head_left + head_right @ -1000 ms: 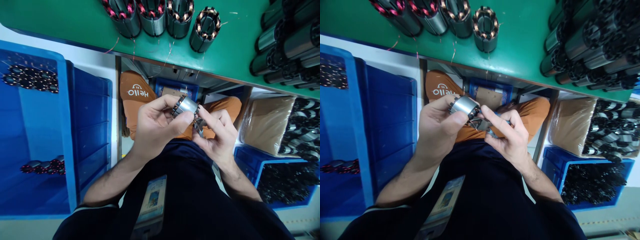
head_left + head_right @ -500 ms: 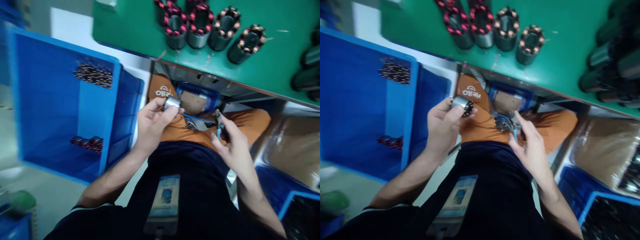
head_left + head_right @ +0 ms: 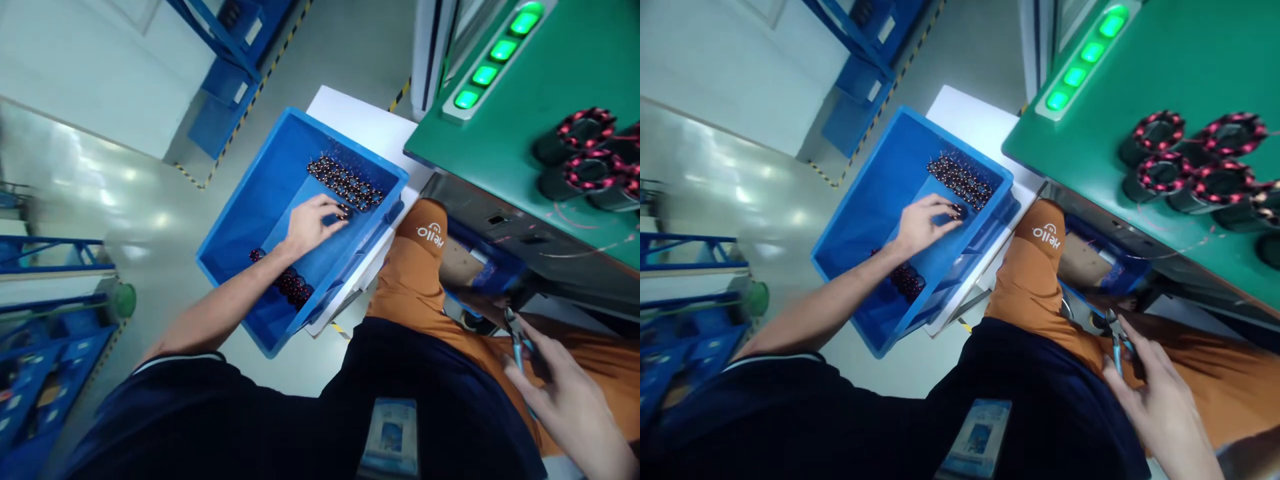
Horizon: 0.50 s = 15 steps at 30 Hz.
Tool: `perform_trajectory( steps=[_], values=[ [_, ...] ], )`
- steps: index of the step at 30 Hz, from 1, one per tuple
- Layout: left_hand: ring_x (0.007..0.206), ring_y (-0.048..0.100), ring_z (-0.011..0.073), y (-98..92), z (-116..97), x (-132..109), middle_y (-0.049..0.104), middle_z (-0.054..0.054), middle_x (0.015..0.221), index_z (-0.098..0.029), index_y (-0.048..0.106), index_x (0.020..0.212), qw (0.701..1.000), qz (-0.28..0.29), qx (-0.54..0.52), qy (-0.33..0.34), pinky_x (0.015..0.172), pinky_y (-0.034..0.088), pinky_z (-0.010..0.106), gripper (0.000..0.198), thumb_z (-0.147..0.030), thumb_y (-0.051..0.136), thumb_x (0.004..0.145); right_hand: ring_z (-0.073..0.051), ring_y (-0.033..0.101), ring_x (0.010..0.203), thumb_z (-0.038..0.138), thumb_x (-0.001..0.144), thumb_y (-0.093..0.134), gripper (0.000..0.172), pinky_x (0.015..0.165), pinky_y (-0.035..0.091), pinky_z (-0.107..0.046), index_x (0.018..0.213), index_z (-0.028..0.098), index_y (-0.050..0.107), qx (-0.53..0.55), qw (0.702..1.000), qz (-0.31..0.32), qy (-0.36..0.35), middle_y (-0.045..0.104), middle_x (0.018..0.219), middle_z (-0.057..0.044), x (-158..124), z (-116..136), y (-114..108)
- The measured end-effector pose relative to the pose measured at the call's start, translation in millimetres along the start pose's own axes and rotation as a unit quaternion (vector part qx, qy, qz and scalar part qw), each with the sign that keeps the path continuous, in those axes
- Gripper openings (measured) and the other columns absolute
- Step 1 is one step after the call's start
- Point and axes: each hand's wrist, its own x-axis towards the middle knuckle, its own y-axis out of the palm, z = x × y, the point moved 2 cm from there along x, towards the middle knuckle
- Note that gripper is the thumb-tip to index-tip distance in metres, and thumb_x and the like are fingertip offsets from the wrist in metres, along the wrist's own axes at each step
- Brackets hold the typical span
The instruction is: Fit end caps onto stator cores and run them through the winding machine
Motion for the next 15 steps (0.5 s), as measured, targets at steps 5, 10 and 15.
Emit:
perform_trajectory(
  steps=[5, 10, 15],
  values=[
    [0.133, 0.069, 0.0334, 46.8, -11.4, 16.5, 0.081, 0.014, 0.140, -0.025, 0.095, 0.117, 0.996, 0.077, 0.029, 0.040, 0.106, 0.057, 0.048, 0.014, -0.033, 0.088, 0.108, -0.038, 0.090, 0.094, 0.075, 0.102, 0.067, 0.077, 0.075, 0.072, -0.049, 0.161, 0.027, 0.080, -0.024, 1.000, -0.008, -0.003, 0.089, 0.121, -0.013, 6.5, 13.0, -2.0],
    [0.136, 0.065, 0.0380, 67.3, -22.7, 39.0, 0.079, 0.018, 0.135, -0.020, 0.092, 0.117, 0.994, 0.079, 0.054, 0.046, 0.103, 0.053, 0.052, 0.013, -0.026, 0.083, 0.110, -0.036, 0.091, 0.099, 0.067, 0.108, 0.070, 0.062, 0.073, 0.071, -0.043, 0.156, 0.029, 0.082, -0.027, 0.999, 0.002, -0.033, 0.088, 0.123, -0.012, 9.6, 24.1, 4.2],
    [0.131, 0.066, 0.0366, 67.2, -25.7, 43.2, 0.080, 0.017, 0.131, -0.021, 0.086, 0.123, 0.997, 0.045, 0.060, 0.030, 0.103, 0.052, 0.051, 0.016, -0.024, 0.082, 0.107, -0.035, 0.090, 0.098, 0.062, 0.111, 0.069, 0.062, 0.076, 0.072, -0.044, 0.159, 0.024, 0.081, -0.024, 0.999, -0.006, -0.038, 0.088, 0.125, -0.015, 10.5, 37.7, 10.7]
  ],
)
